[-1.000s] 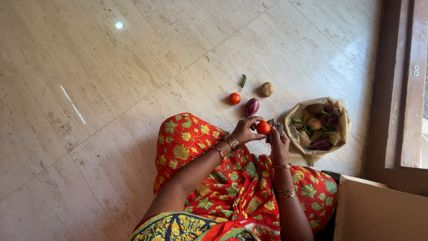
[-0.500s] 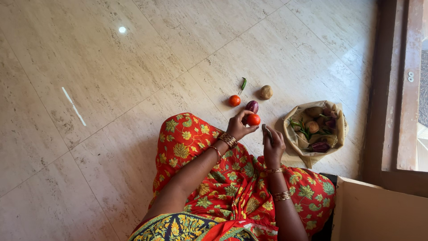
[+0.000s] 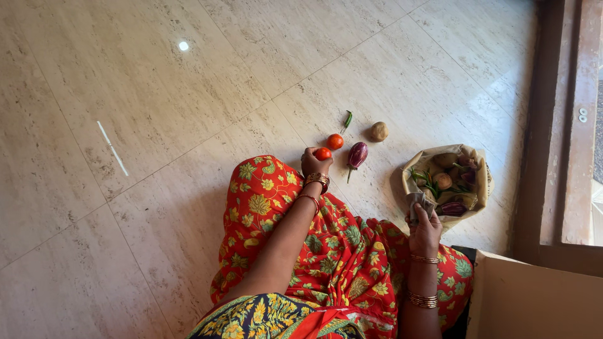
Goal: The person sits on the floor and peels a tomato and a green chili pepper using a small knife. The peeled items are placed on the floor next to other vegetables.
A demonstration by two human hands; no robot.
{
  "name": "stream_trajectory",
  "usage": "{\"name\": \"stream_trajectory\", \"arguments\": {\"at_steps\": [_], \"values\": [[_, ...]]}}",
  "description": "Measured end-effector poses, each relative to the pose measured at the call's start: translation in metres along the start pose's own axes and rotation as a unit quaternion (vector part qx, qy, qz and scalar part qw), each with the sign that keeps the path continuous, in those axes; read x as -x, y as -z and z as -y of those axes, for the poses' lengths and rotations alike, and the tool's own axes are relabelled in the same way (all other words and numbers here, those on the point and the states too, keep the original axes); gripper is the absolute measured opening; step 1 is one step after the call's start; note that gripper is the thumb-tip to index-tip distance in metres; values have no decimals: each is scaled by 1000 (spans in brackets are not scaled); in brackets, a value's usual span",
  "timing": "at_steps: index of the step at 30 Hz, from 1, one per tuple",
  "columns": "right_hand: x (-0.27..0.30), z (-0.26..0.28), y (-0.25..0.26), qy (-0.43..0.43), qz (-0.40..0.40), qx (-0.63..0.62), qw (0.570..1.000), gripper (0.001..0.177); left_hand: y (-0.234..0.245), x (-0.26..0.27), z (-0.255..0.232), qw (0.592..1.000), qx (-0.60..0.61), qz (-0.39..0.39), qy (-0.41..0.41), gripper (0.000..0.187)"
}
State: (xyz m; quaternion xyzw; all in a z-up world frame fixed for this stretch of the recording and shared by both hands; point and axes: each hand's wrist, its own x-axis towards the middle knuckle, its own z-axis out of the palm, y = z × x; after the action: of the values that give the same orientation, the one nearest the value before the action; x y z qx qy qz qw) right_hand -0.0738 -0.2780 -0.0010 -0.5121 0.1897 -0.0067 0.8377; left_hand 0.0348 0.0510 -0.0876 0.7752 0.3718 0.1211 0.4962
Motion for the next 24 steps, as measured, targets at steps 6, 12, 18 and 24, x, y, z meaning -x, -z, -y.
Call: {"name": "stream_trajectory", "arguments": {"at_steps": [6,12,18,24], "values": [[-19,-19,5,0,12,24,1000,8,-14,-3,10,998,-66,-19,-17,57],[-28,-23,-4,-11,9,65,998,12,-25,-9,15,995,-74,-54,-33,54],[-28,-20,-12,-3,12,82,997,15,-28,-19,15,994,-70,-86,-20,54],[-28,-19,-16,-3,9,100,995,16,-29,-33,17,992,-46,-113,-33,58]]}}
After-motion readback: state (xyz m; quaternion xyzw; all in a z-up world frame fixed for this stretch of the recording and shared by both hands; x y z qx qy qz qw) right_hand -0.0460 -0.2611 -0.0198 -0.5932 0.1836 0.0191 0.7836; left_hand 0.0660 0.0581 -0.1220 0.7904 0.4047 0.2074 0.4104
